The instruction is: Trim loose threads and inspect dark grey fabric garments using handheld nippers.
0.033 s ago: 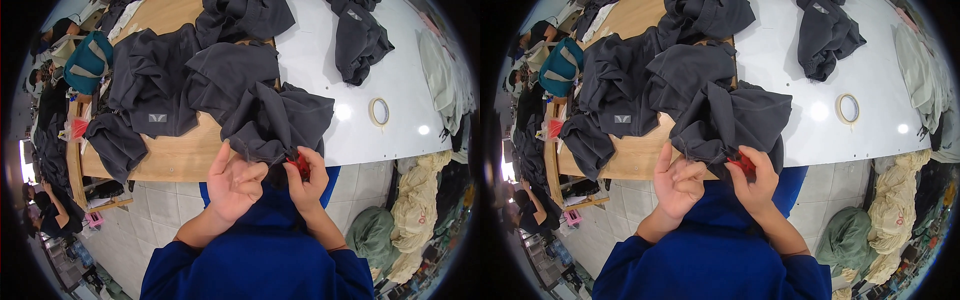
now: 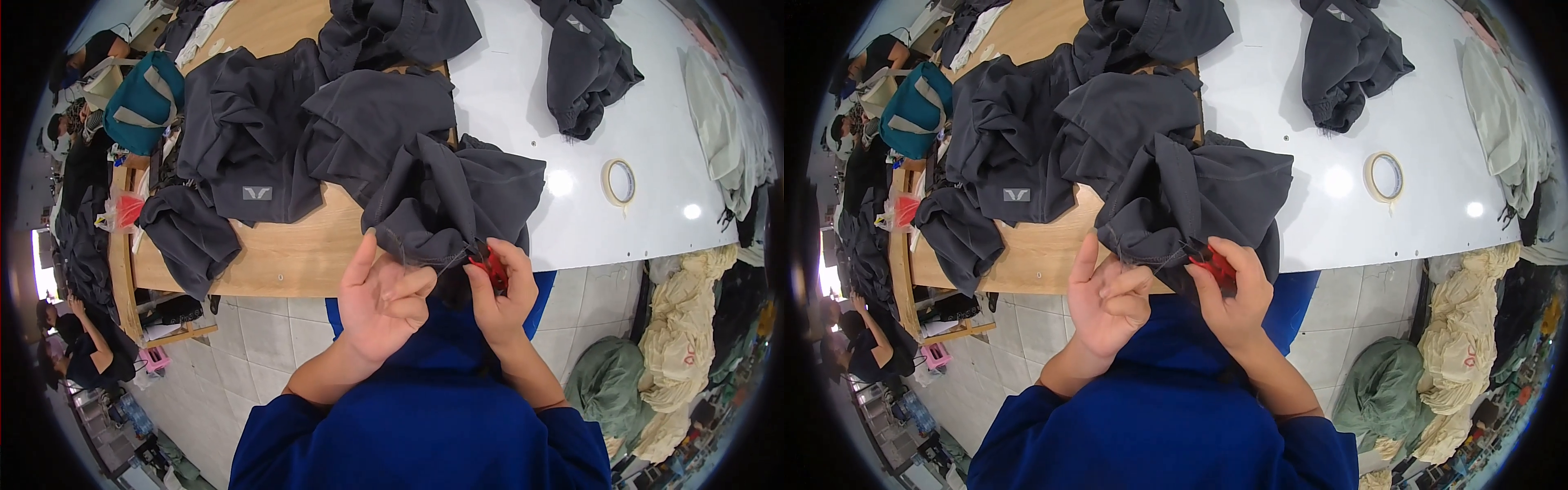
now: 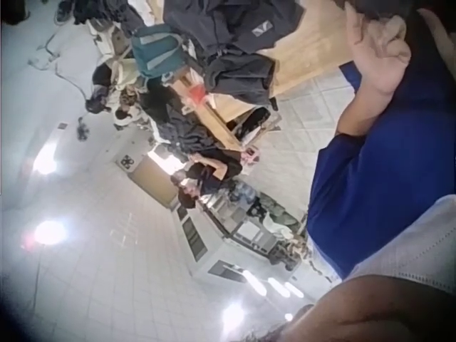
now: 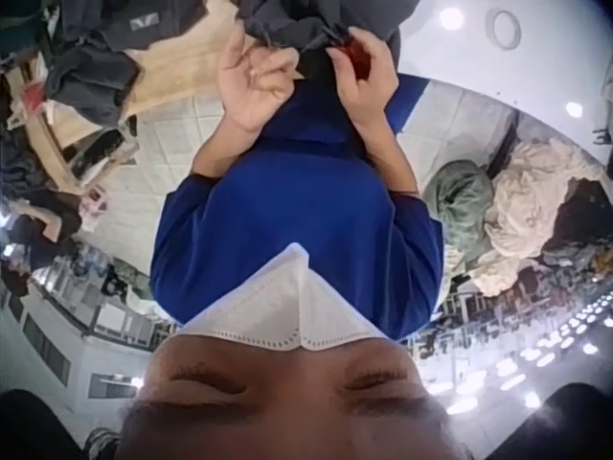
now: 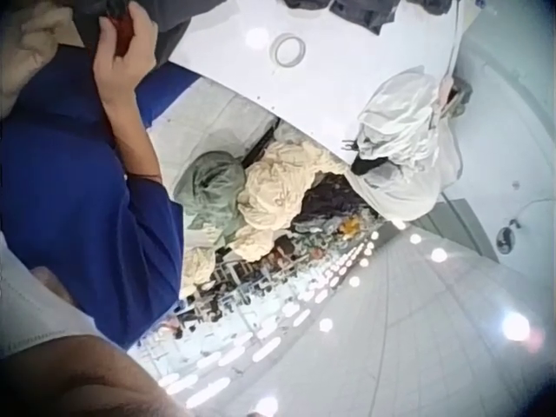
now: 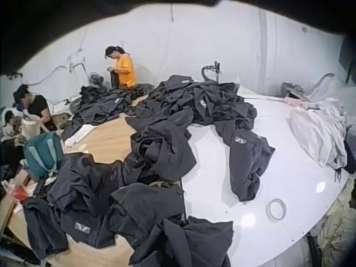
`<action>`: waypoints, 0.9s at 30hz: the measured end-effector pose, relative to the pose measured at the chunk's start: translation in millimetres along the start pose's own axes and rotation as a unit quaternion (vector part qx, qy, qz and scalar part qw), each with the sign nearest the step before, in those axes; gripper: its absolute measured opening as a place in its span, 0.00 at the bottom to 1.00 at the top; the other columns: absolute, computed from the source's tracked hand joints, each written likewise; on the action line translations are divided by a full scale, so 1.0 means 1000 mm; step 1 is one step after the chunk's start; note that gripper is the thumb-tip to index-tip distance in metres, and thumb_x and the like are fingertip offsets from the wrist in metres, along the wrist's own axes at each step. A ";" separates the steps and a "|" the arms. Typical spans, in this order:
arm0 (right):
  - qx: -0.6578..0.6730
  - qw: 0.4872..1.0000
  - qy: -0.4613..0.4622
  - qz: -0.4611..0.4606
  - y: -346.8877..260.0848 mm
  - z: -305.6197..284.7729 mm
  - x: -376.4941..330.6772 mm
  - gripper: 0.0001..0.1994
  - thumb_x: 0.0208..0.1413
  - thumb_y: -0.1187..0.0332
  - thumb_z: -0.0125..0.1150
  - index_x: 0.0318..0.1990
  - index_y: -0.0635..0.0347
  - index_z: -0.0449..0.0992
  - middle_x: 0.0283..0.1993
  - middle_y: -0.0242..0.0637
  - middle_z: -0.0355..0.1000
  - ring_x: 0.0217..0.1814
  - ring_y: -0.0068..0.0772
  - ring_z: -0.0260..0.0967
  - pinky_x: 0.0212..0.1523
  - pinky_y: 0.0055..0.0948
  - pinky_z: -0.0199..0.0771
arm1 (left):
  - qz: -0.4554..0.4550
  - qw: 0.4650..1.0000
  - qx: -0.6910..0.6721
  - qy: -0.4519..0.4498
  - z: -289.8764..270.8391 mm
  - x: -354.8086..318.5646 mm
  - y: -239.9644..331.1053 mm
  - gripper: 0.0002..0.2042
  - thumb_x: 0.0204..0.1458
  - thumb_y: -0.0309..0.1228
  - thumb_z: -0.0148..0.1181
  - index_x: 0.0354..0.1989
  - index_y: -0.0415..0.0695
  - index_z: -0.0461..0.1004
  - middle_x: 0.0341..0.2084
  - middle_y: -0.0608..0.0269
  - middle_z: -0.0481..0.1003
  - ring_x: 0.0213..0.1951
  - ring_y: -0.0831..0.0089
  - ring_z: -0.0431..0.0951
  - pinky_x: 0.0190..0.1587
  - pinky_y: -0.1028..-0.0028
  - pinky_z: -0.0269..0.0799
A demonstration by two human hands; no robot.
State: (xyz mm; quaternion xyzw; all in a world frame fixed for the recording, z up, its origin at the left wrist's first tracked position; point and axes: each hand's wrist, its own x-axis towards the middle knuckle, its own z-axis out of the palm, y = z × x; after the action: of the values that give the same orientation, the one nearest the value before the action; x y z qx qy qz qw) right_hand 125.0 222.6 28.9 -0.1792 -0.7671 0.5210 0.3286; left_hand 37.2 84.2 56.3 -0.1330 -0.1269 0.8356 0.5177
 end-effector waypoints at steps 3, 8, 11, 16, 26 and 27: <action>-0.004 1.000 -0.017 -0.018 -0.001 -0.003 0.000 0.18 0.40 0.78 0.67 0.42 0.64 0.71 0.30 0.40 0.71 0.27 0.30 0.70 0.28 0.20 0.68 | 0.005 1.000 -0.011 0.016 -0.004 -0.001 -0.003 0.19 0.60 0.45 0.38 0.47 0.43 0.65 0.45 0.61 0.68 0.22 0.83 0.55 0.18 0.87 0.49; -0.012 0.999 -0.044 -0.030 -0.006 -0.006 0.003 0.19 0.40 0.77 0.67 0.43 0.64 0.72 0.30 0.40 0.71 0.27 0.29 0.70 0.28 0.19 0.68 | 0.005 0.999 0.007 0.051 -0.006 -0.003 -0.005 0.20 0.59 0.44 0.42 0.45 0.39 0.67 0.36 0.62 0.71 0.17 0.84 0.53 0.14 0.88 0.46; -0.027 0.997 -0.053 -0.047 -0.015 -0.011 0.007 0.18 0.40 0.77 0.67 0.43 0.65 0.73 0.30 0.40 0.72 0.27 0.29 0.71 0.27 0.19 0.68 | 0.001 0.997 0.038 0.064 -0.006 -0.005 -0.005 0.19 0.60 0.44 0.40 0.43 0.39 0.67 0.33 0.60 0.71 0.15 0.84 0.53 0.14 0.87 0.45; -0.086 0.991 -0.090 -0.053 -0.033 -0.026 0.017 0.17 0.40 0.77 0.67 0.41 0.65 0.75 0.29 0.41 0.72 0.26 0.28 0.71 0.26 0.18 0.69 | 0.008 0.981 0.155 0.120 -0.007 -0.014 0.002 0.17 0.61 0.43 0.37 0.42 0.42 0.66 0.32 0.63 0.70 0.17 0.86 0.52 0.16 0.87 0.44; -0.105 0.986 -0.116 -0.055 -0.026 -0.024 0.014 0.18 0.39 0.76 0.67 0.42 0.65 0.76 0.29 0.41 0.74 0.27 0.31 0.72 0.27 0.21 0.70 | -0.022 0.952 0.234 0.195 -0.010 -0.019 -0.002 0.09 0.60 0.36 0.40 0.35 0.45 0.65 0.22 0.70 0.66 0.13 0.88 0.50 0.15 0.87 0.42; -0.108 0.986 -0.110 -0.068 -0.025 -0.023 0.013 0.18 0.38 0.76 0.68 0.42 0.65 0.76 0.29 0.41 0.74 0.27 0.31 0.71 0.28 0.21 0.70 | -0.021 0.951 0.240 0.195 -0.010 -0.019 -0.002 0.09 0.60 0.36 0.41 0.34 0.46 0.65 0.21 0.71 0.65 0.13 0.88 0.50 0.15 0.87 0.41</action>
State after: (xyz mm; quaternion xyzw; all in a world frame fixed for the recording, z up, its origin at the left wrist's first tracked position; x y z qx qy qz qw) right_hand 133.6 236.7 61.3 -0.1029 -0.8608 0.4281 0.2554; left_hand 50.2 68.9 49.2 -0.1624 0.1780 0.7879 0.5667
